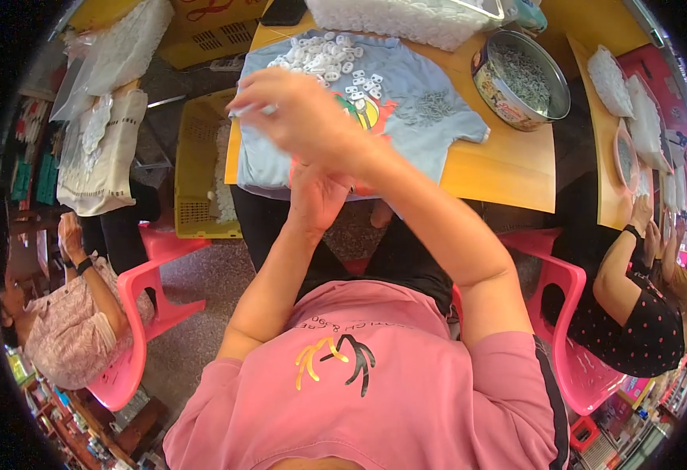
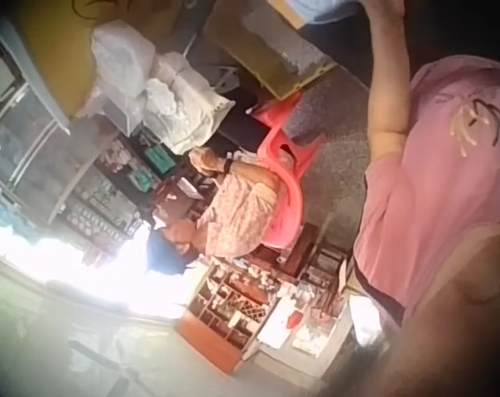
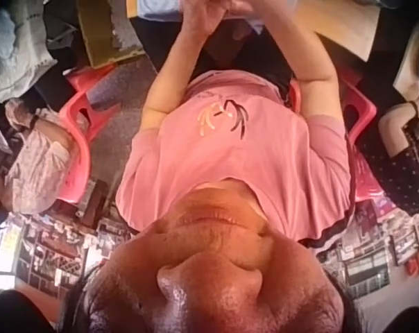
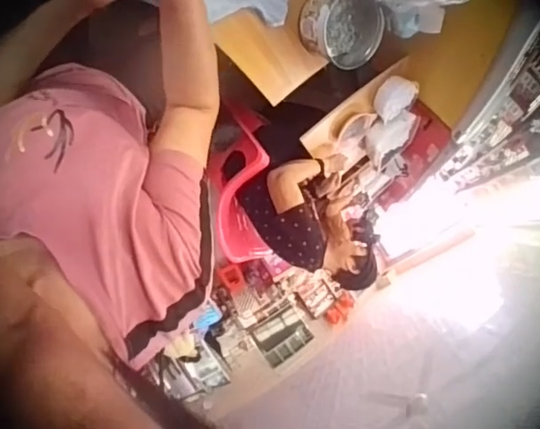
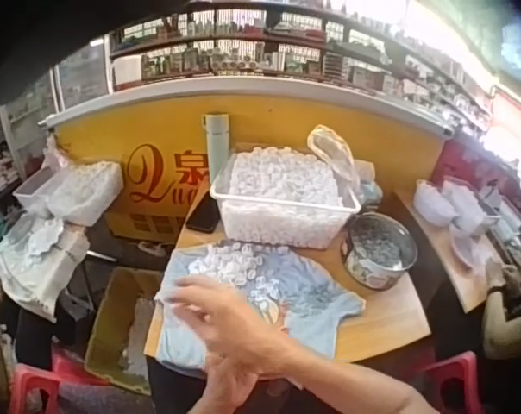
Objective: Manually assembling or sorting small white plastic fasteners on a t-shirt at a production workstation.
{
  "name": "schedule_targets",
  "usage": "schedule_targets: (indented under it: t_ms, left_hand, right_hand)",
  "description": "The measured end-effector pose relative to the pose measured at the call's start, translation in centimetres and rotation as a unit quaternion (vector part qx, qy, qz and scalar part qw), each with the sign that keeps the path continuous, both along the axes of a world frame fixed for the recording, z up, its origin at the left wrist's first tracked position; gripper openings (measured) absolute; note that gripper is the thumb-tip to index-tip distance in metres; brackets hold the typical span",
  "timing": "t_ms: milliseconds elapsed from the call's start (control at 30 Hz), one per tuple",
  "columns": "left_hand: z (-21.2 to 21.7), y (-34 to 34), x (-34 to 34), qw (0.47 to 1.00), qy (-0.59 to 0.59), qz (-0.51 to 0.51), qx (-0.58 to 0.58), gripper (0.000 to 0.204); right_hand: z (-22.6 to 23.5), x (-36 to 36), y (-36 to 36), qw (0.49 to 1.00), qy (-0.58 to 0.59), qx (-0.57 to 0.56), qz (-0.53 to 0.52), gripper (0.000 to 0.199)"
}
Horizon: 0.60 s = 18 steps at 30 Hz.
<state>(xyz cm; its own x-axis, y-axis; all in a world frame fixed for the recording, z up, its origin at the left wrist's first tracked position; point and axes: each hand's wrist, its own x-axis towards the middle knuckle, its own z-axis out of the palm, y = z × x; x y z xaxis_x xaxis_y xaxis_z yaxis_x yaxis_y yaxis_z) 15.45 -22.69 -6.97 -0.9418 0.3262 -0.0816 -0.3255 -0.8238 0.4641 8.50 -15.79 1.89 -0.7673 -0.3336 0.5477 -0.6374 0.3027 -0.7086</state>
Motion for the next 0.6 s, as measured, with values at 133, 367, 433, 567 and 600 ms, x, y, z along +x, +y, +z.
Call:
schedule_targets:
  t_ms: [133,367,433,567,600]
  left_hand:
    - [-2.1,-0.1,-0.6,0.977,0.180,-0.097,0.059,0.016]
    - [-1.6,-0.1,-0.5,0.982,0.154,-0.098,0.038,0.017]
    - [-1.5,-0.1,-0.5,0.981,0.163,-0.102,0.031,0.016]
    - [-1.3,-0.1,-0.5,0.982,0.153,-0.107,0.018,0.014]
    - [-1.3,-0.1,-0.5,0.982,0.159,-0.103,0.016,0.013]
  right_hand:
    - [-1.7,-2.2,8.2,0.976,-0.119,0.058,-0.174,0.018]
    - [-3.5,-0.7,12.4,0.896,-0.193,0.308,-0.256,0.024]
    - [-4.7,-0.4,12.3,0.899,-0.115,0.314,-0.282,0.024]
    - [-5.9,-0.6,11.7,0.900,-0.070,0.295,-0.314,0.022]
    - [-6.1,-0.6,11.5,0.903,-0.088,0.287,-0.307,0.022]
